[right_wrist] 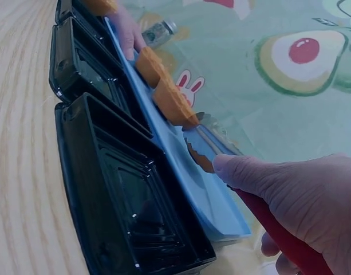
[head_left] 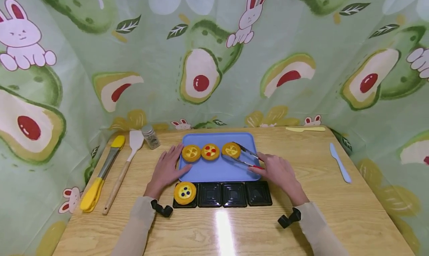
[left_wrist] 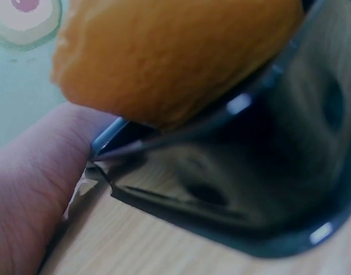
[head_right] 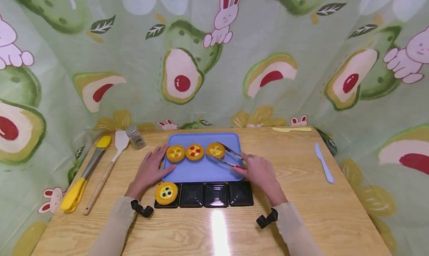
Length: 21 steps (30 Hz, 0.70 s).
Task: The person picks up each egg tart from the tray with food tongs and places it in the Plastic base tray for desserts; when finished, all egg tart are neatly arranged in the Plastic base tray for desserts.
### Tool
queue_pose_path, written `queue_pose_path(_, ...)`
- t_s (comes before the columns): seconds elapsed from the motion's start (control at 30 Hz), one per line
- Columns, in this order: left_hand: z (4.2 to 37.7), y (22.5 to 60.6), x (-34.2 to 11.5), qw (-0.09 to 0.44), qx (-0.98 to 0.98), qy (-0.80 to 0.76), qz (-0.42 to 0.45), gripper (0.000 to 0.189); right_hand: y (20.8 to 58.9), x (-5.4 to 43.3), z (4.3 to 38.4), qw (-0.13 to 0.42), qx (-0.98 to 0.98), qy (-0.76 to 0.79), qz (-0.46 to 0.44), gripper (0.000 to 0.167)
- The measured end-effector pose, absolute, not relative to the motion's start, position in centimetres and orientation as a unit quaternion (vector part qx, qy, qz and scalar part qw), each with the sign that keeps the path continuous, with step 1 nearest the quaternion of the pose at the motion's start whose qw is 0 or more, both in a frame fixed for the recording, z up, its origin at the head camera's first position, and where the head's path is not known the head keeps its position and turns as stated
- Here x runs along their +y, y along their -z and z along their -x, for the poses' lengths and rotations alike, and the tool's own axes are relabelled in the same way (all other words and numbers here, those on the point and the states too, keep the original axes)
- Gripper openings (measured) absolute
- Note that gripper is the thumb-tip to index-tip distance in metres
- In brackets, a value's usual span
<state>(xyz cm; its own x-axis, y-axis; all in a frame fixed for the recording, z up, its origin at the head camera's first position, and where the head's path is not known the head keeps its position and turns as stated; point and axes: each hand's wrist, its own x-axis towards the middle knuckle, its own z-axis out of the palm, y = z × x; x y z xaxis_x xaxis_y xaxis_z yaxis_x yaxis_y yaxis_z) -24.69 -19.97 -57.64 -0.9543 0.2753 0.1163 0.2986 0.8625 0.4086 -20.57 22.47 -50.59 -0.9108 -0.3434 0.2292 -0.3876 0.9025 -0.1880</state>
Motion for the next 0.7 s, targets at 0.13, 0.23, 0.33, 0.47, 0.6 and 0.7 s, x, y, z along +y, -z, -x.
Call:
queue_pose_path(0.13, 24.7, 57.6, -20.1, 0.026, -0.964, 0.219, 0.149, 0.101, 50.2, 22.5, 20.6, 0.103, -0.969, -0.11, -0.196, 0.051)
queue_pose_path(0.23, 24.7, 57.7, -20.2, 0.028, -0.964, 0.221, 0.148, 0.101, 49.9, 22.5, 20.6, 0.106, -0.968, -0.112, -0.196, 0.051)
queue_pose_path(0.33, 24.6, 57.8, -20.2, 0.03, -0.964, 0.221, 0.147, 0.101, 49.6, 22.5, 20.5, 0.108, -0.967, -0.121, -0.195, 0.051)
queue_pose_path(0.47, 24.6, 57.7, -20.1, 0.027, -0.964, 0.22, 0.147, 0.101, 49.1, 22.6, 20.3, 0.114, -0.963, -0.133, -0.203, 0.049)
queue_pose_path(0.6, 24.6, 57.6, -20.1, 0.026, -0.964, 0.219, 0.148, 0.101, 48.7, 22.6, 20.2, 0.113, -0.96, -0.143, -0.212, 0.049)
queue_pose_path(0.7, 24.6, 57.6, -20.1, 0.026, -0.964, 0.217, 0.15, 0.101, 48.3, 22.4, 19.9, 0.109, -0.959, -0.146, -0.215, 0.049)
